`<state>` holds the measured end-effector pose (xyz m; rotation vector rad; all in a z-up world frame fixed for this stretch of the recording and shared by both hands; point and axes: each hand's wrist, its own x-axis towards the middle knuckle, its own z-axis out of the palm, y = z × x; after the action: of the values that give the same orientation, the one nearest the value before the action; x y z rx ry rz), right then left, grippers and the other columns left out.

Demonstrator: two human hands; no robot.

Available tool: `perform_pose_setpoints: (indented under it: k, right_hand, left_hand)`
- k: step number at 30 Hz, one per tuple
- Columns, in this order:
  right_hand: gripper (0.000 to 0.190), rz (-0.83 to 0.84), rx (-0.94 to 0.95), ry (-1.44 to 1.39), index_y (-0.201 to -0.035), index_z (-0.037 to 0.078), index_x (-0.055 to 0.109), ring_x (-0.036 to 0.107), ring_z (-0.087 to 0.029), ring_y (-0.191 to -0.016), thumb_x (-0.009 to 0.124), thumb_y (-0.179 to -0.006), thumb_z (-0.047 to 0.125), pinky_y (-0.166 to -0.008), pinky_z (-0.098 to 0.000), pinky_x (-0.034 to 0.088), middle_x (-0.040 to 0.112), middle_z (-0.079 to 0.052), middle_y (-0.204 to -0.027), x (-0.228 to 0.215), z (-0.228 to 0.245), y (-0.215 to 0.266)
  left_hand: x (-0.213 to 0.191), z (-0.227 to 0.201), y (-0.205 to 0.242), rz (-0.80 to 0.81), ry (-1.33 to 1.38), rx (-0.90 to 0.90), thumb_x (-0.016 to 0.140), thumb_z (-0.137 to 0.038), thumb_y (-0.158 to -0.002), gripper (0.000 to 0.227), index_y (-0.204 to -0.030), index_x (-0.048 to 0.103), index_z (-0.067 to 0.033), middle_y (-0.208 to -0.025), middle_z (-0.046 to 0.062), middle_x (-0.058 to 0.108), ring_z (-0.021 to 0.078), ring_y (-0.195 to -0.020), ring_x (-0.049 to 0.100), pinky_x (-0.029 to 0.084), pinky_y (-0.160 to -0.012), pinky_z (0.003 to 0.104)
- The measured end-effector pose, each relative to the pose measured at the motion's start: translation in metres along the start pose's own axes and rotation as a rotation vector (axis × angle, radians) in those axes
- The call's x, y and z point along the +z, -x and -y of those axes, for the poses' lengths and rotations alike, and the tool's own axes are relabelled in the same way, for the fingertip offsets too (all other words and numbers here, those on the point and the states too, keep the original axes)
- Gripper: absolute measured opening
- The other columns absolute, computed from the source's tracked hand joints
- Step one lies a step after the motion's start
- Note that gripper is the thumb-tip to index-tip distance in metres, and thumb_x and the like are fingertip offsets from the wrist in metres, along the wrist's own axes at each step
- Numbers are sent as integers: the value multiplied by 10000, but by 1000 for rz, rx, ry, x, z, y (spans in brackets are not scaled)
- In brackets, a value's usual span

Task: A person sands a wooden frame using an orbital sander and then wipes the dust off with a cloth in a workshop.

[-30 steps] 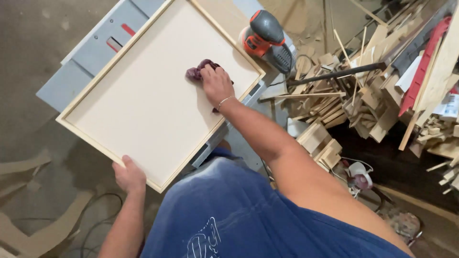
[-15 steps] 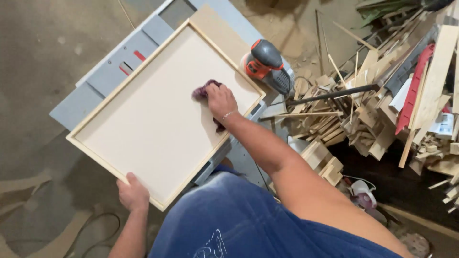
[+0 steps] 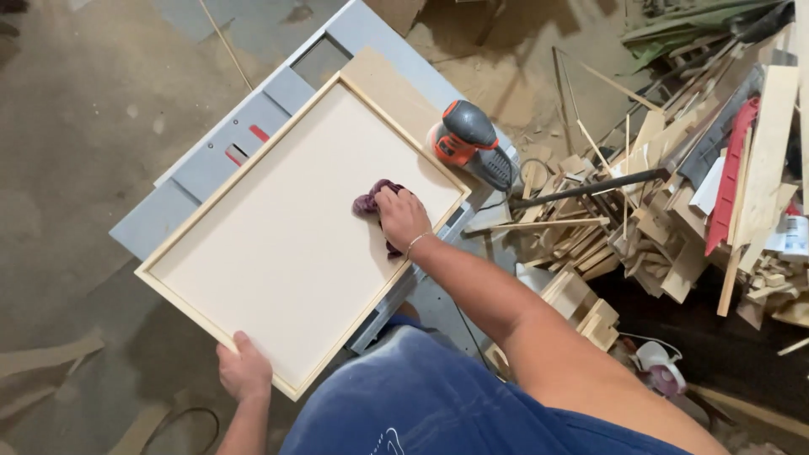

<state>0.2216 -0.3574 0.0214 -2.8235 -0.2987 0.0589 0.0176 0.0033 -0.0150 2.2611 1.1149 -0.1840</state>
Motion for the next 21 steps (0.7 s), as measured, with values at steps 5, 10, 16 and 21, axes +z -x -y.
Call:
perform_pose_setpoints:
  k: [5,10,16,21]
  right_hand:
    - [165,24,42,42,-955,135,545,536,-354,-870,398,-913,74,-779,-490,443,580,-100,-957,26,-2,-22]
    - [198,117,43,19,-1041,131,570,529,-317,-874,379,-990,110,-800,-457,442,598,-99,-1028,-28,20,12]
    - [170,29,47,4,-958,136,536,542,-361,-886,393,-906,60,-811,-490,445,603,-108,-972,23,2,-14]
    - [129,81,12,-25,-940,118,500,498,-352,-766,386,-949,58,-698,-495,429,545,-110,-947,5,9,17]
  left_hand:
    - [-5,3,6,-3,11,18,397,-498,-1101,603,-1219,554,72,-1181,367,652,582,-1064,587,419,-908,625]
    - [2,-2,-1,-16,17,14,422,-498,-1094,610,-1237,580,74,-1172,372,660,588,-1068,592,426,-925,622]
    - [-12,-6,13,28,1,-21,366,-529,-1093,742,-1444,461,117,-1326,392,583,579,-1204,538,395,-1024,599]
    - [-11,-2,12,37,-22,-46,388,-500,-1108,646,-1293,541,100,-1235,384,635,598,-1118,576,417,-960,636]
